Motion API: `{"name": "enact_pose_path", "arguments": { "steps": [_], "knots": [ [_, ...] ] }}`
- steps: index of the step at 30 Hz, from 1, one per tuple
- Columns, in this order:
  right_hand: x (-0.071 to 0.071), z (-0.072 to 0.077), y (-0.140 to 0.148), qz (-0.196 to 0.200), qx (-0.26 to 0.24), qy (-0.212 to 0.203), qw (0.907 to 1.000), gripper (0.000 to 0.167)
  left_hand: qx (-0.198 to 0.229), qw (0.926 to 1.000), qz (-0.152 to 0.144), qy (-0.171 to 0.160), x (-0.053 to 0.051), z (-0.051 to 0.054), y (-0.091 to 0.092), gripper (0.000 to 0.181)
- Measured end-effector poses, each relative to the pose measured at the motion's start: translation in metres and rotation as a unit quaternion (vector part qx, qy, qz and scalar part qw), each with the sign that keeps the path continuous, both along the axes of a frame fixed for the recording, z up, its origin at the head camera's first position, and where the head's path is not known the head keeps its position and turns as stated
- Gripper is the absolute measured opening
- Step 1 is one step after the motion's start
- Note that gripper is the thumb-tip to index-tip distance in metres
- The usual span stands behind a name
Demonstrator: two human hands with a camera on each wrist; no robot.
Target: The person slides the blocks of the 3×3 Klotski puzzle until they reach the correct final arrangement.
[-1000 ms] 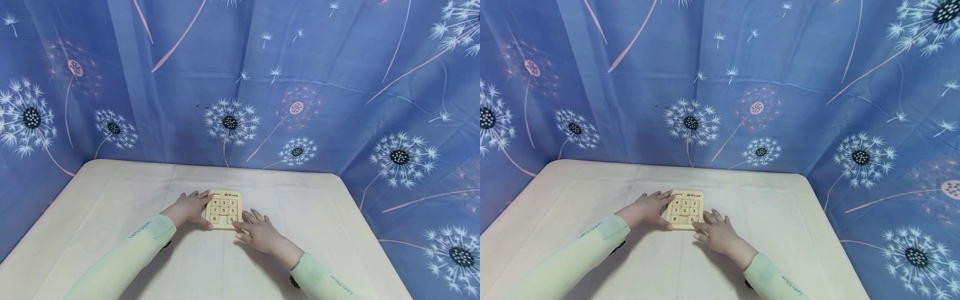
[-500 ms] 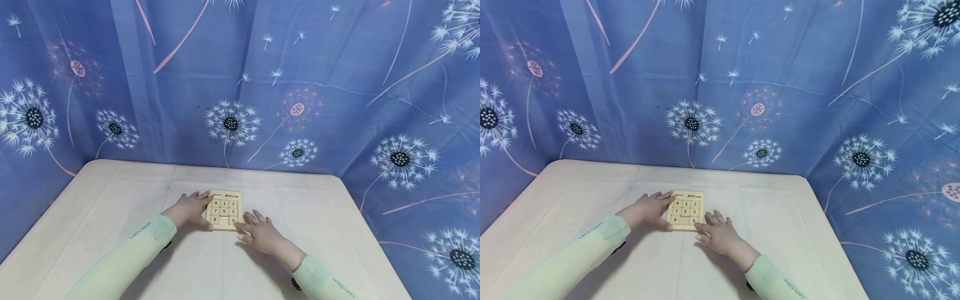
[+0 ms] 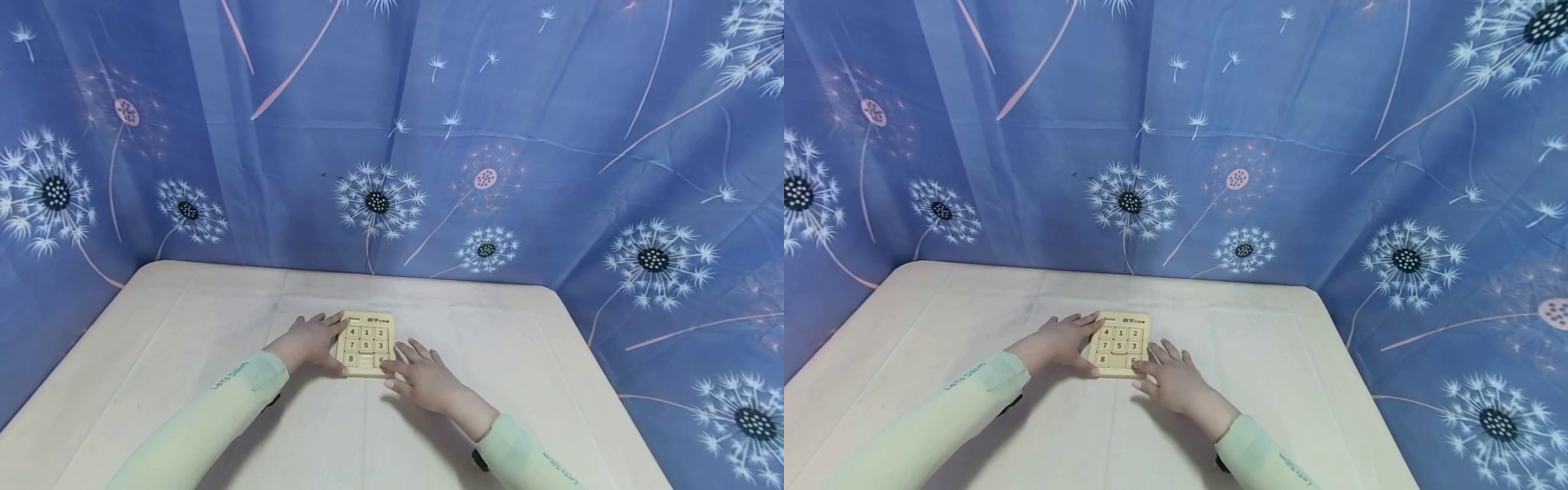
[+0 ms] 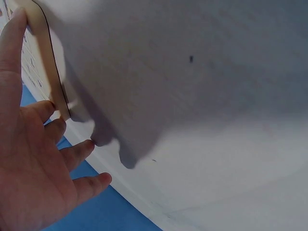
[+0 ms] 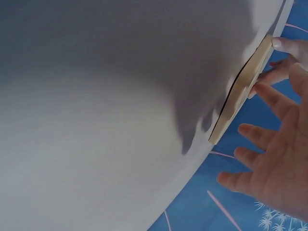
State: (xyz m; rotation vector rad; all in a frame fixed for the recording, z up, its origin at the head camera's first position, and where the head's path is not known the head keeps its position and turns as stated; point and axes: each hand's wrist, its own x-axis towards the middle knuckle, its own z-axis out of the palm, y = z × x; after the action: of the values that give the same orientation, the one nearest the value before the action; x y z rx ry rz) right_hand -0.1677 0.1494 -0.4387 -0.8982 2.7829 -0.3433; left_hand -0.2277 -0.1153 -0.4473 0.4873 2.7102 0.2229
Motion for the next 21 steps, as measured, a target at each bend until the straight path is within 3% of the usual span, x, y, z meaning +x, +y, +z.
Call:
{"name": "enact_pose_path", "arguments": {
  "steps": [8,21],
  "knots": [
    [-0.005,-0.004,-0.014,0.014,-0.009,0.013,0.9998,0.054,-0.004,1.0,-0.005,-0.002,-0.001,0.0,-0.001,0.111],
    [-0.007,-0.009,-0.038,0.044,0.042,0.021,0.998,0.053,-0.002,0.9999,-0.012,0.0,0.0,0.001,-0.001,0.111]
  ]
}}
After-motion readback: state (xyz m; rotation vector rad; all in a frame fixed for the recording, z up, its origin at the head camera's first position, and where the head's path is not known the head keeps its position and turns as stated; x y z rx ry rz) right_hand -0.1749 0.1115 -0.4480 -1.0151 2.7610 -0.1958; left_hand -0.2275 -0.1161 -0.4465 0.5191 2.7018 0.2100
